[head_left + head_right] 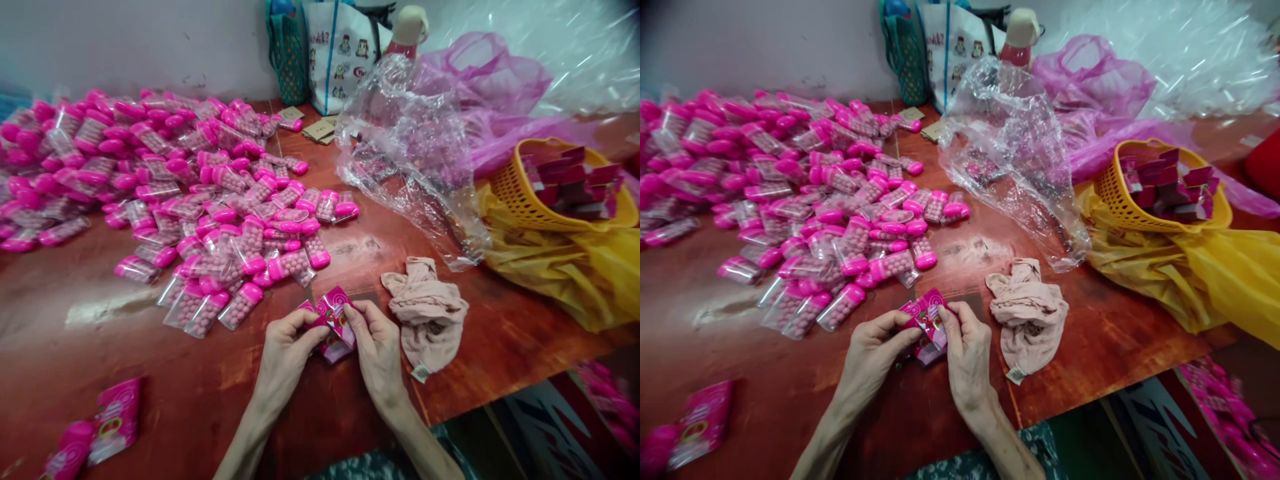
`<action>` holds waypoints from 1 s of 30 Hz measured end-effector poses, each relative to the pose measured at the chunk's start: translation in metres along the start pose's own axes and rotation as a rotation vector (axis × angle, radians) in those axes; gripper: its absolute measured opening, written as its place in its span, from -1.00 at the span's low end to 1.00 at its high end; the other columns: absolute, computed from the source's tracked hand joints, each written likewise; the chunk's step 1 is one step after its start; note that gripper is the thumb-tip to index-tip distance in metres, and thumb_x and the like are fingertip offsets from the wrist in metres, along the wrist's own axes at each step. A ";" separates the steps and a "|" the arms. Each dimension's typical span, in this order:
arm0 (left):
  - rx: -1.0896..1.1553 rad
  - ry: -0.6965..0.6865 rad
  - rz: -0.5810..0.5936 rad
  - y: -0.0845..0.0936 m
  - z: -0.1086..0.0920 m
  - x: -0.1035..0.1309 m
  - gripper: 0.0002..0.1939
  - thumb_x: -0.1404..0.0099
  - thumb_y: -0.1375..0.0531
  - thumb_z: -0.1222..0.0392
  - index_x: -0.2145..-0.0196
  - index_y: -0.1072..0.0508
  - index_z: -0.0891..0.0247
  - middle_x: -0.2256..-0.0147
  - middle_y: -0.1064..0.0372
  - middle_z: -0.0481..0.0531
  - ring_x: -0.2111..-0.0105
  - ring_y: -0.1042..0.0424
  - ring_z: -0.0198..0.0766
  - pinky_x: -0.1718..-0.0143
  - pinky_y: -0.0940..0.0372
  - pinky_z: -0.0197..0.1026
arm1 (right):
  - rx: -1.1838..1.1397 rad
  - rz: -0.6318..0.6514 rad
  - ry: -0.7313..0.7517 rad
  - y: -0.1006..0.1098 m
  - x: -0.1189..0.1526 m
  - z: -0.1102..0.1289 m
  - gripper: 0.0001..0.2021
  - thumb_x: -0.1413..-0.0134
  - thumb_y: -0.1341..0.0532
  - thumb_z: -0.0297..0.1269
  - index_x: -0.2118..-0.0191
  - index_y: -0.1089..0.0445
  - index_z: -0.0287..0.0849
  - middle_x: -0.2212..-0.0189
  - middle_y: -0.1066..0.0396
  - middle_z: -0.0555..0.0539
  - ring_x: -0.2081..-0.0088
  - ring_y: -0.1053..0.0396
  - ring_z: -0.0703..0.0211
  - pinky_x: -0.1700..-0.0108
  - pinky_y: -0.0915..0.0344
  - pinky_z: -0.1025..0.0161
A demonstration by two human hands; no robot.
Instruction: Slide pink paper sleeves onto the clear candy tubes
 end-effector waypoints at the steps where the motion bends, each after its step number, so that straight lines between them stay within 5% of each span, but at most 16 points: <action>1: -0.020 -0.005 -0.031 0.003 0.000 0.000 -0.85 -0.03 -0.27 0.20 0.58 -0.43 0.32 0.61 -0.29 -0.11 0.59 -0.21 -0.38 0.55 -0.11 -0.34 | -0.003 -0.005 0.002 0.000 0.000 0.000 -0.80 -0.14 -0.09 -0.21 0.38 -0.37 -0.19 0.53 -0.33 0.04 0.51 -0.23 0.27 0.45 -0.18 0.37; 6: -0.209 -0.059 -0.125 0.011 0.006 -0.001 -0.73 -0.18 -0.14 0.09 0.55 -0.46 0.31 0.67 -0.23 -0.13 0.65 -0.18 -0.36 0.62 -0.09 -0.32 | -0.070 0.010 -0.006 -0.001 -0.004 -0.004 -0.80 -0.16 -0.07 -0.22 0.22 -0.37 -0.19 0.38 -0.43 -0.03 0.38 -0.35 0.21 0.32 -0.30 0.31; 10: -0.417 -0.257 -0.090 0.009 -0.001 -0.002 -0.79 -0.21 -0.11 0.22 0.24 -0.50 0.26 0.32 -0.47 0.03 0.33 -0.41 -0.19 0.27 -0.28 -0.19 | -0.023 0.013 0.035 -0.001 -0.006 -0.006 -0.75 -0.19 -0.02 -0.26 0.10 -0.35 -0.18 0.24 -0.45 -0.09 0.23 -0.40 0.15 0.20 -0.32 0.26; 12: -0.475 -0.284 -0.098 0.009 -0.002 -0.001 -0.64 -0.21 -0.10 0.27 0.01 -0.37 0.24 0.23 -0.45 0.06 0.28 -0.42 -0.19 0.21 -0.29 -0.15 | 0.069 -0.020 0.068 0.002 -0.005 -0.004 -0.76 -0.20 -0.01 -0.28 0.13 -0.37 -0.19 0.32 -0.45 -0.07 0.29 -0.40 0.17 0.27 -0.31 0.29; 15: -0.594 -0.298 -0.150 0.011 -0.004 0.000 -0.46 -0.18 -0.11 0.32 -0.14 -0.16 0.25 0.35 -0.39 0.01 0.44 -0.40 -0.26 0.37 -0.33 -0.21 | 0.157 -0.063 0.083 0.006 -0.002 -0.002 -0.80 -0.21 -0.01 -0.28 0.21 -0.35 -0.20 0.54 -0.34 0.02 0.50 -0.30 0.25 0.47 -0.21 0.37; 19: -0.838 -0.473 -0.217 0.008 -0.015 0.006 -0.64 -0.20 -0.11 0.32 0.02 -0.33 0.24 0.25 -0.32 0.09 0.31 -0.40 -0.19 0.32 -0.32 -0.17 | 0.238 -0.058 0.136 0.007 0.000 0.006 -0.79 -0.22 -0.02 -0.29 0.37 -0.34 -0.20 0.66 -0.17 0.11 0.67 -0.10 0.34 0.62 0.00 0.38; 23: -0.935 -0.633 -0.296 0.007 -0.022 0.013 -0.80 -0.24 -0.10 0.29 0.18 -0.43 0.23 0.17 -0.31 0.13 0.25 -0.40 -0.18 0.24 -0.32 -0.16 | 0.278 -0.059 0.239 0.002 0.001 0.012 -0.79 -0.20 -0.04 -0.34 0.38 -0.38 -0.20 0.55 -0.31 0.02 0.53 -0.24 0.26 0.46 -0.14 0.35; 30: -1.058 -0.657 -0.341 0.005 -0.024 0.013 -0.62 -0.23 -0.11 0.28 0.00 -0.29 0.42 0.15 -0.34 0.26 0.15 -0.32 -0.01 0.13 -0.27 0.03 | 0.263 -0.085 0.341 -0.002 -0.001 0.016 -0.79 -0.18 -0.05 -0.42 0.21 -0.44 -0.23 0.32 -0.43 -0.11 0.26 -0.34 0.15 0.20 -0.25 0.25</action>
Point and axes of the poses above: each hand's wrist, its own x-axis away from the middle knuckle, its own y-axis out of the back of the hand, z = x × y, the point moved 6 cm from there along -x, towards the middle knuckle
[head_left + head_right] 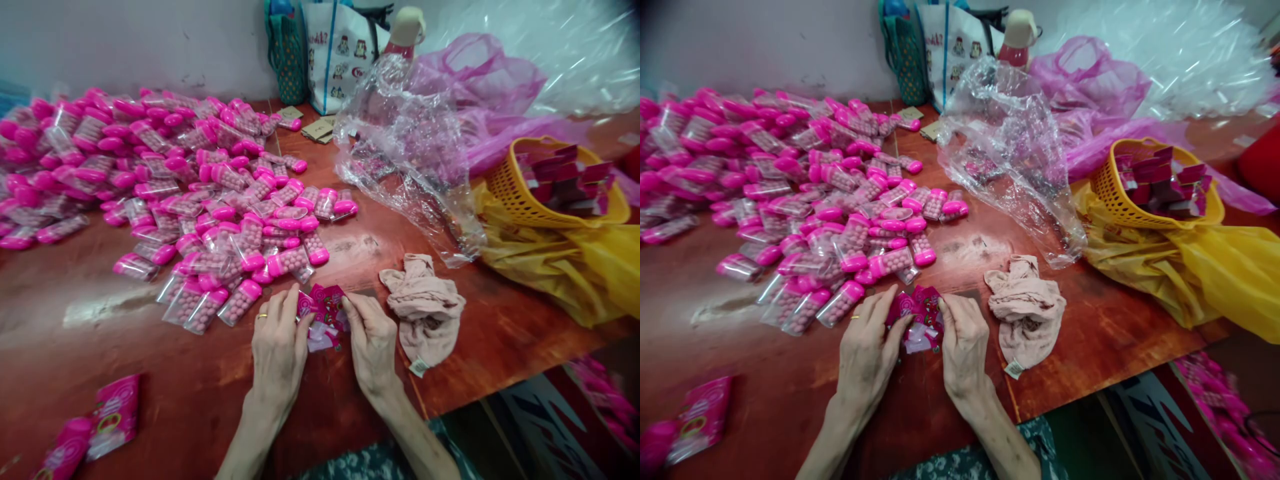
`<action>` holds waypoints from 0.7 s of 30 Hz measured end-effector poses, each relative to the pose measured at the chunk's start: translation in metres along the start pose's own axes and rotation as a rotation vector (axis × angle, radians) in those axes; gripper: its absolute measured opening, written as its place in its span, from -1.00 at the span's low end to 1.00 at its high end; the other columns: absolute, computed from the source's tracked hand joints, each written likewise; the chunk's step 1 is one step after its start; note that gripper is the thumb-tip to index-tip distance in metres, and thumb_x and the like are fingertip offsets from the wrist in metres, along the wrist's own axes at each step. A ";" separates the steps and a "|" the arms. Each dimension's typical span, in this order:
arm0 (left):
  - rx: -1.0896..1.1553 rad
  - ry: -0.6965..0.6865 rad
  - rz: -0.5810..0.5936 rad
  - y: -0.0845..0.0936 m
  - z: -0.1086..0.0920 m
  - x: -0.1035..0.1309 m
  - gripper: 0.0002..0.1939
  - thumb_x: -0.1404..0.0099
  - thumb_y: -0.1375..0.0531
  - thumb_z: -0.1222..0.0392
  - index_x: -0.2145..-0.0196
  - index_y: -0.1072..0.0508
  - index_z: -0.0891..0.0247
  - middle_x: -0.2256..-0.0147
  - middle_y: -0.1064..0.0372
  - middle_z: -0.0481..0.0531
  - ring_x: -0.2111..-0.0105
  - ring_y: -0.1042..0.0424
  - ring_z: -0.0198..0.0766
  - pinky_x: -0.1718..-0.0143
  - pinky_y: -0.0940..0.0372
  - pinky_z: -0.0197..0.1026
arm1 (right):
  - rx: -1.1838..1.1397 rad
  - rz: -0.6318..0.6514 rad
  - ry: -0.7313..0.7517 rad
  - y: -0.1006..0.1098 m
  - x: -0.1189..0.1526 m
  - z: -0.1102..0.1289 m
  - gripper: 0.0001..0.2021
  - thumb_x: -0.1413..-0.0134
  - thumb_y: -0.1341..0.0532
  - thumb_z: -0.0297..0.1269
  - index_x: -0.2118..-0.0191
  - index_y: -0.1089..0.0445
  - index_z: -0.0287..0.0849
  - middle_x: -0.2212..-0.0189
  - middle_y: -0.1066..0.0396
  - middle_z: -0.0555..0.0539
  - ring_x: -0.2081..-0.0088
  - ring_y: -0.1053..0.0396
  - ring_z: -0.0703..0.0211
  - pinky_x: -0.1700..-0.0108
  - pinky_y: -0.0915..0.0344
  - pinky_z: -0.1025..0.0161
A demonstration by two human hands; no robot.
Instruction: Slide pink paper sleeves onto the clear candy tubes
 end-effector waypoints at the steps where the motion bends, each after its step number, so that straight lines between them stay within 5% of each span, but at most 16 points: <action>1: -0.002 -0.019 -0.019 0.001 -0.002 -0.001 -0.62 -0.22 -0.12 0.27 -0.01 -0.29 0.42 0.14 -0.33 0.26 0.11 -0.29 0.01 0.08 -0.24 0.06 | -0.003 -0.004 0.013 0.000 -0.001 0.000 -0.79 -0.17 -0.06 -0.42 0.20 -0.45 -0.22 0.27 -0.44 -0.12 0.20 -0.33 0.14 0.13 -0.24 0.23; 4: -0.025 -0.095 -0.009 -0.003 -0.011 -0.005 -0.64 -0.19 -0.17 0.22 0.05 -0.35 0.39 0.08 -0.29 0.28 -0.05 -0.14 0.12 -0.04 -0.13 0.13 | -0.071 -0.021 0.013 0.001 -0.002 -0.001 -0.79 -0.17 -0.08 -0.41 0.18 -0.45 -0.19 0.17 -0.42 -0.13 0.09 -0.30 0.13 0.01 -0.19 0.18; 9: -0.096 -0.094 0.090 -0.020 -0.014 -0.005 -0.70 -0.17 -0.16 0.31 0.11 -0.41 0.37 -0.02 -0.17 0.37 -0.14 0.01 0.26 -0.02 -0.11 0.24 | -0.206 -0.125 -0.099 0.010 -0.003 -0.012 -0.85 -0.12 -0.15 -0.34 0.29 -0.47 -0.19 0.25 -0.37 -0.09 0.17 -0.30 0.13 0.09 -0.22 0.19; 16: 0.235 -0.056 0.049 -0.015 -0.007 -0.004 -0.75 -0.22 -0.12 0.33 0.12 -0.38 0.31 -0.02 -0.20 0.25 -0.18 0.03 0.03 -0.12 -0.04 0.12 | -0.305 -0.039 -0.246 0.006 -0.002 -0.019 -0.79 -0.15 -0.11 -0.24 0.27 -0.46 -0.22 0.50 -0.33 0.01 0.46 -0.24 0.25 0.41 -0.22 0.32; 21: 0.482 0.110 0.014 -0.015 0.004 -0.005 -0.95 -0.19 -0.16 0.31 0.42 -0.38 0.21 0.12 -0.35 0.10 -0.10 -0.13 -0.06 -0.08 -0.08 0.08 | -0.356 0.000 -0.296 0.000 -0.001 -0.017 -0.78 -0.13 -0.12 -0.22 0.30 -0.46 -0.23 0.51 -0.37 0.02 0.49 -0.25 0.27 0.44 -0.22 0.36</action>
Point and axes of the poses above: each hand's wrist, its own x-axis away from the middle knuckle, its own y-axis out of the back of the hand, z = x × y, the point moved 6 cm from there along -x, towards the middle knuckle
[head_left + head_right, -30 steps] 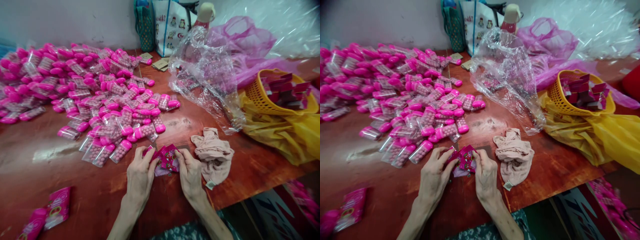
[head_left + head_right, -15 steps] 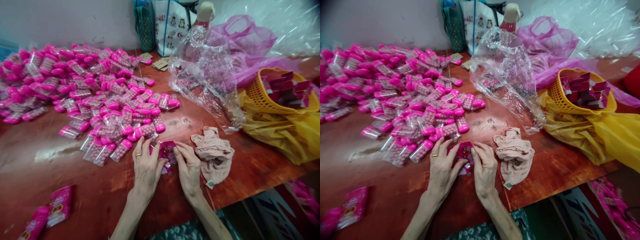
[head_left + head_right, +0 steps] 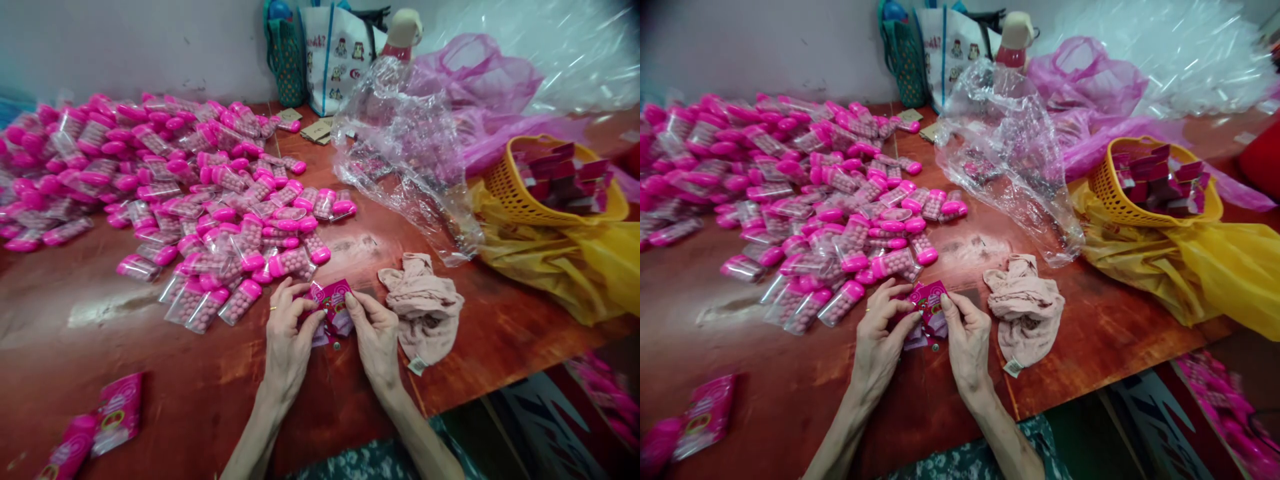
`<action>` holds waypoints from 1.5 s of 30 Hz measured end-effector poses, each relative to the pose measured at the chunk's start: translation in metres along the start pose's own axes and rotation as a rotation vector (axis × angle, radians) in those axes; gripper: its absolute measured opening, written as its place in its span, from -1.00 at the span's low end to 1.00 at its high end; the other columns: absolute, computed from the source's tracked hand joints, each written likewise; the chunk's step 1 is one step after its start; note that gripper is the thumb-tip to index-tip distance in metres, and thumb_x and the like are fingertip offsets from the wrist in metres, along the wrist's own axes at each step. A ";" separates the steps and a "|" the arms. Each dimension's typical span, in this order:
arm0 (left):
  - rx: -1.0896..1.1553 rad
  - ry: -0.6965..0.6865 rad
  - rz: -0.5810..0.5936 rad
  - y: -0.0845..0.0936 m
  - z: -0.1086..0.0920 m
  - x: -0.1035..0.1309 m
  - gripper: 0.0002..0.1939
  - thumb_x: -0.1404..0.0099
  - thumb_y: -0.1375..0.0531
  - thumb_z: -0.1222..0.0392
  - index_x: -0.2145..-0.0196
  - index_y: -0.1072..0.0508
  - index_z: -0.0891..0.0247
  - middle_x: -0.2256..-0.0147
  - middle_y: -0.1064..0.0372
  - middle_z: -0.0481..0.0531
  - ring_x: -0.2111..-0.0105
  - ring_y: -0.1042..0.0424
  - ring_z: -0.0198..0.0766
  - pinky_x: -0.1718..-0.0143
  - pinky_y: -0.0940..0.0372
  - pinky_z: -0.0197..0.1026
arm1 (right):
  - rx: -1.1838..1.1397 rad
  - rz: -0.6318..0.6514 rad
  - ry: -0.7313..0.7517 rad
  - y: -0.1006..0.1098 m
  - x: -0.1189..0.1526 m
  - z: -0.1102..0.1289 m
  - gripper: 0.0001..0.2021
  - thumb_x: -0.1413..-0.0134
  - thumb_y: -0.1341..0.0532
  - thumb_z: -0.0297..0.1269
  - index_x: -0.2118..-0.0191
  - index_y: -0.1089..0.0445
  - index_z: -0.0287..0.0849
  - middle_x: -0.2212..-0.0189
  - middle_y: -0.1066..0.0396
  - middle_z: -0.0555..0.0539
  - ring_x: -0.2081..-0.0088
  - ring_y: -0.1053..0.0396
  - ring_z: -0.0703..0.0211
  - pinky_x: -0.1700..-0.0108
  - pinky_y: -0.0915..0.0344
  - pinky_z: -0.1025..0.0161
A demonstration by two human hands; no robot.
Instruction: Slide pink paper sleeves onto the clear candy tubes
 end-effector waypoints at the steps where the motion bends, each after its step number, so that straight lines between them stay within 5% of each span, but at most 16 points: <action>1: 0.021 0.022 -0.015 0.002 0.002 0.000 -0.94 -0.17 -0.18 0.31 0.44 -0.37 0.21 0.15 -0.36 0.09 -0.08 -0.16 -0.06 -0.07 -0.09 0.08 | -0.005 -0.006 -0.003 0.001 0.000 0.000 -0.77 -0.14 -0.12 -0.21 0.31 -0.46 -0.23 0.53 -0.35 0.03 0.50 -0.24 0.28 0.46 -0.21 0.37; 4: -0.024 0.009 0.045 0.002 0.006 -0.001 -0.88 -0.09 -0.25 0.30 0.39 -0.37 0.21 0.12 -0.33 0.09 -0.07 -0.16 -0.02 -0.06 -0.10 0.11 | -0.004 -0.053 -0.003 0.007 -0.002 0.001 -0.77 -0.14 -0.11 -0.21 0.32 -0.46 -0.22 0.57 -0.30 0.06 0.52 -0.20 0.30 0.48 -0.17 0.38; 10: -0.250 -0.081 0.186 -0.007 0.002 0.001 -0.42 -0.02 -0.31 0.28 0.01 -0.21 0.33 -0.04 -0.16 0.29 -0.14 -0.04 0.05 -0.10 -0.06 0.12 | 0.013 -0.127 0.028 0.014 -0.003 0.002 -0.80 -0.13 -0.12 -0.23 0.34 -0.44 -0.21 0.56 -0.31 0.06 0.49 -0.22 0.28 0.41 -0.19 0.36; 16: -0.308 -0.184 0.147 -0.005 -0.009 0.007 -0.68 -0.07 -0.28 0.21 0.23 -0.28 0.25 -0.02 -0.16 0.25 -0.15 -0.01 0.10 -0.08 -0.06 0.18 | 0.025 -0.174 0.081 0.016 -0.003 0.004 -0.81 -0.12 -0.11 -0.24 0.32 -0.43 -0.20 0.34 -0.41 -0.02 0.30 -0.31 0.19 0.21 -0.22 0.29; 21: -0.214 -0.195 0.012 0.010 -0.014 0.004 -0.92 -0.14 -0.22 0.27 0.40 -0.36 0.22 0.15 -0.28 0.11 0.00 -0.20 -0.03 0.01 -0.19 0.08 | 0.065 -0.145 0.035 0.017 -0.002 -0.003 -0.76 -0.15 -0.08 -0.21 0.36 -0.41 -0.23 0.53 -0.32 0.03 0.47 -0.25 0.24 0.41 -0.20 0.35; 24: -0.243 -0.218 -0.003 0.010 -0.016 0.002 -0.93 -0.16 -0.19 0.34 0.41 -0.40 0.20 0.18 -0.30 0.09 0.04 -0.22 -0.04 0.04 -0.21 0.07 | 0.108 -0.081 0.033 0.015 -0.001 -0.003 -0.76 -0.15 -0.09 -0.20 0.39 -0.41 -0.23 0.59 -0.28 0.05 0.52 -0.22 0.25 0.46 -0.18 0.35; 29: -0.340 -0.218 0.156 -0.004 -0.012 0.004 -0.91 -0.16 -0.16 0.38 0.40 -0.45 0.27 0.14 -0.27 0.18 -0.07 -0.09 0.05 -0.03 -0.15 0.10 | 0.180 -0.102 0.131 0.021 0.002 0.007 -0.83 -0.14 -0.10 -0.28 0.31 -0.42 -0.19 0.45 -0.37 0.00 0.39 -0.28 0.20 0.29 -0.22 0.29; 33: -0.248 -0.210 0.083 0.006 -0.011 0.004 -0.94 -0.16 -0.18 0.33 0.39 -0.47 0.25 0.10 -0.29 0.17 -0.09 -0.09 0.04 -0.05 -0.11 0.09 | 0.191 -0.178 0.224 0.029 0.007 0.018 -0.86 -0.13 -0.13 -0.29 0.29 -0.41 -0.19 0.30 -0.39 -0.06 0.23 -0.30 0.13 0.11 -0.19 0.22; 36: -0.029 -0.111 -0.043 0.021 -0.013 0.003 -0.86 -0.15 -0.22 0.24 0.28 -0.48 0.20 0.16 -0.36 0.10 0.03 -0.23 -0.05 -0.01 -0.14 0.02 | 0.088 -0.133 0.097 0.027 0.010 0.016 -0.84 -0.12 -0.14 -0.24 0.36 -0.41 -0.19 0.49 -0.34 0.02 0.41 -0.27 0.22 0.32 -0.22 0.30; 39: 0.310 0.163 0.019 0.016 -0.010 0.002 -0.74 -0.12 -0.24 0.14 0.20 -0.48 0.22 0.22 -0.41 0.09 0.20 -0.36 -0.10 0.17 -0.25 -0.10 | -0.087 0.039 -0.098 0.013 0.016 0.011 -0.78 -0.13 -0.13 -0.18 0.38 -0.41 -0.21 0.61 -0.27 0.06 0.55 -0.19 0.29 0.50 -0.16 0.36; 42: 0.575 0.391 0.075 0.003 -0.008 0.007 -0.82 -0.09 -0.26 0.20 0.30 -0.54 0.22 0.32 -0.44 0.02 0.33 -0.39 -0.21 0.33 -0.27 -0.23 | -0.105 0.138 -0.134 0.000 0.021 0.014 -0.75 -0.13 -0.13 -0.18 0.41 -0.43 -0.23 0.62 -0.29 0.06 0.57 -0.19 0.30 0.53 -0.14 0.38; 45: 0.749 0.481 -0.046 0.001 -0.002 0.014 -0.92 -0.08 -0.26 0.29 0.42 -0.56 0.21 0.42 -0.45 -0.04 0.37 -0.37 -0.29 0.33 -0.25 -0.29 | -0.066 0.185 -0.117 -0.010 0.025 0.017 -0.80 -0.09 -0.16 -0.20 0.35 -0.45 -0.21 0.54 -0.37 0.03 0.51 -0.27 0.27 0.47 -0.20 0.36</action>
Point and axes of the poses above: each hand's wrist, its own x-axis away from the middle knuckle, its own y-axis out of the back of the hand, z = x × y, the point moved 6 cm from there along -x, towards the middle knuckle
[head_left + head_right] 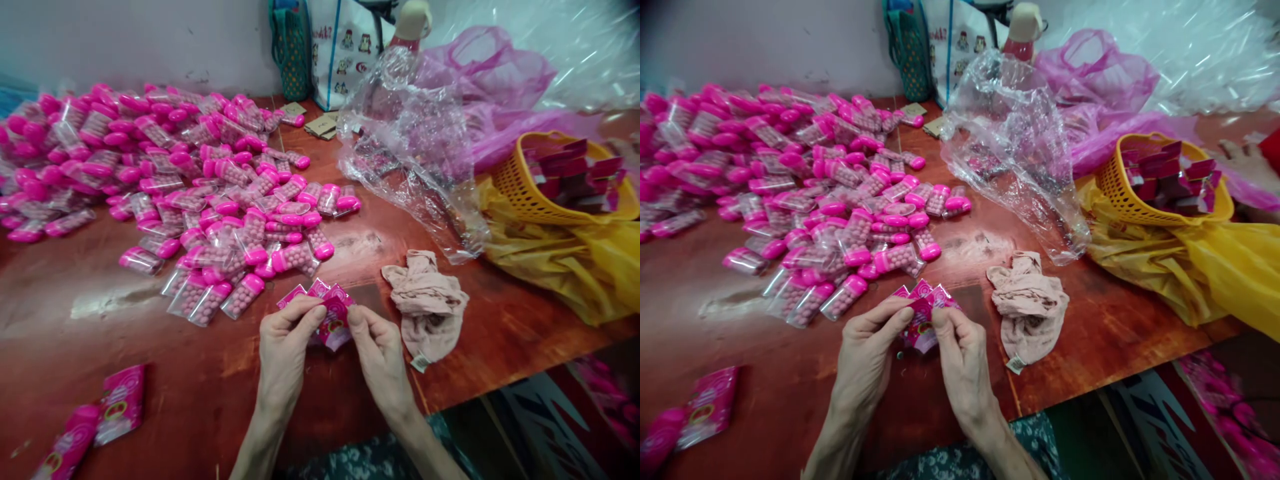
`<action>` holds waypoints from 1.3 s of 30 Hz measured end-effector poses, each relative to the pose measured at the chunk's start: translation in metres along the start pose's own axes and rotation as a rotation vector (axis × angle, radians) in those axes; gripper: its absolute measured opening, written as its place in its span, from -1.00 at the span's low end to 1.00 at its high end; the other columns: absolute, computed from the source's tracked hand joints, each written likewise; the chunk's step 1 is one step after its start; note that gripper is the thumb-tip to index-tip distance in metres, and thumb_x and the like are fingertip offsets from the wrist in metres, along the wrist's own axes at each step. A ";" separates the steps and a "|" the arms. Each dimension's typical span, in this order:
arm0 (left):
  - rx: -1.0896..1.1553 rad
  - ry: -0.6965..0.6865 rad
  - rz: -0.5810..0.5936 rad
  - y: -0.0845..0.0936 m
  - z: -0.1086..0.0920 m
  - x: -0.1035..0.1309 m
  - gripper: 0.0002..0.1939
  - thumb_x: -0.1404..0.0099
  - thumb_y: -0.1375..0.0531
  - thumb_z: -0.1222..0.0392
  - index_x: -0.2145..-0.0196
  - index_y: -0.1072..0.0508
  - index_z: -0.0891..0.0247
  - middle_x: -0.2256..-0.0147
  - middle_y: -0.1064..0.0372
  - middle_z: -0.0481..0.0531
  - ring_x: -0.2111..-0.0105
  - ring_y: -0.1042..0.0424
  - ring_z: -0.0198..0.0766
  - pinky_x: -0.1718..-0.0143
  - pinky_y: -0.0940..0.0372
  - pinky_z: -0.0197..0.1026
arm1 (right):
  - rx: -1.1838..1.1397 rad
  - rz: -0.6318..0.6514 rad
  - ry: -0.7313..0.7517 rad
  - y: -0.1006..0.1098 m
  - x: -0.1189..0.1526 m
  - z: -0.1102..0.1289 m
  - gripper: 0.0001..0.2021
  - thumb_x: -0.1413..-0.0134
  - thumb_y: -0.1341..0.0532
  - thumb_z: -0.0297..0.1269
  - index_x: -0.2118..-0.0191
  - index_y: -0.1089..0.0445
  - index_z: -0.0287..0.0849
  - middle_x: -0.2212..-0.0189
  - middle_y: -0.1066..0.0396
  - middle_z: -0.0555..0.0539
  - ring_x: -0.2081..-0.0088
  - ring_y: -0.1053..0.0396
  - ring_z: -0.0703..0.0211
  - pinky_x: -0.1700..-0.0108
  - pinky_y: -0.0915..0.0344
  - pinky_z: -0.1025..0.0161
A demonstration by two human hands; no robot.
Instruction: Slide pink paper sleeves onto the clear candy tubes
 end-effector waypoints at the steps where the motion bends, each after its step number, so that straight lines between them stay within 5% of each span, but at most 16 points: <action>1: 0.046 0.013 -0.032 0.003 0.003 0.001 -0.93 -0.07 -0.27 0.30 0.43 -0.57 0.21 0.43 -0.45 -0.05 0.38 -0.36 -0.30 0.33 -0.25 -0.30 | 0.014 0.013 -0.013 -0.004 0.000 -0.001 -0.84 -0.04 -0.21 -0.22 0.34 -0.46 -0.20 0.53 -0.40 0.03 0.50 -0.29 0.26 0.45 -0.22 0.36; 4: 0.117 0.031 -0.112 0.014 0.007 0.006 -0.94 -0.03 -0.29 0.32 0.47 -0.57 0.23 0.48 -0.44 -0.06 0.44 -0.34 -0.34 0.37 -0.26 -0.33 | 0.066 0.029 -0.038 -0.013 0.002 -0.005 -0.93 0.10 -0.30 -0.32 0.45 -0.46 -0.20 0.60 -0.40 0.06 0.56 -0.31 0.26 0.49 -0.24 0.37; 16: 0.443 0.344 -0.169 0.030 0.017 0.015 -0.83 0.14 -0.38 0.25 0.65 -0.47 0.36 0.65 -0.33 -0.07 0.60 -0.26 -0.42 0.54 -0.23 -0.38 | 0.394 0.157 0.388 -0.050 0.012 0.022 -0.65 -0.19 -0.04 -0.32 0.62 -0.27 -0.20 0.69 -0.19 0.06 0.63 -0.17 0.32 0.58 -0.10 0.38; 23: 0.399 0.141 -0.399 0.052 0.016 0.013 -0.80 0.13 -0.37 0.23 0.67 -0.40 0.32 0.65 -0.29 -0.12 0.61 -0.21 -0.43 0.54 -0.17 -0.37 | 0.291 0.197 0.058 -0.043 -0.004 0.002 -0.91 0.03 -0.28 -0.31 0.34 -0.44 -0.16 0.52 -0.44 0.06 0.49 -0.35 0.25 0.43 -0.24 0.38; 26: 0.340 0.055 -0.476 0.060 0.018 0.016 -0.78 0.08 -0.35 0.24 0.69 -0.36 0.30 0.66 -0.25 -0.15 0.60 -0.19 -0.42 0.52 -0.15 -0.35 | 0.317 0.201 0.131 -0.045 -0.003 0.001 -0.86 -0.05 -0.22 -0.28 0.48 -0.42 -0.16 0.59 -0.38 0.07 0.54 -0.29 0.28 0.47 -0.20 0.38; 30: 0.287 -0.013 -0.563 0.070 0.018 0.023 -0.76 0.07 -0.35 0.33 0.70 -0.33 0.30 0.66 -0.21 -0.18 0.59 -0.16 -0.45 0.51 -0.11 -0.39 | 0.367 0.207 0.400 -0.054 0.008 0.012 -0.87 -0.13 -0.14 -0.40 0.39 -0.41 -0.19 0.50 -0.37 0.00 0.47 -0.30 0.25 0.39 -0.22 0.34; 34: 0.387 0.035 -0.503 0.071 0.017 0.020 -0.82 0.03 -0.33 0.26 0.62 -0.39 0.30 0.62 -0.29 -0.15 0.57 -0.23 -0.43 0.48 -0.17 -0.37 | 0.428 0.172 0.540 -0.061 0.013 0.021 -0.85 -0.16 -0.09 -0.46 0.37 -0.39 -0.23 0.49 -0.36 -0.06 0.42 -0.30 0.20 0.35 -0.22 0.30; 39: 0.548 0.174 -0.313 0.066 0.021 0.014 -0.77 0.04 -0.35 0.20 0.40 -0.49 0.37 0.47 -0.43 0.01 0.46 -0.37 -0.33 0.38 -0.27 -0.29 | 0.556 0.182 0.524 -0.071 0.007 0.017 -0.75 -0.21 -0.05 -0.39 0.46 -0.36 -0.24 0.55 -0.32 -0.06 0.47 -0.26 0.20 0.40 -0.16 0.30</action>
Point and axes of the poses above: each hand's wrist, its own x-axis away from the middle knuckle, its own y-axis out of the back of the hand, z = x × y, the point moved 6 cm from there along -x, towards the middle knuckle
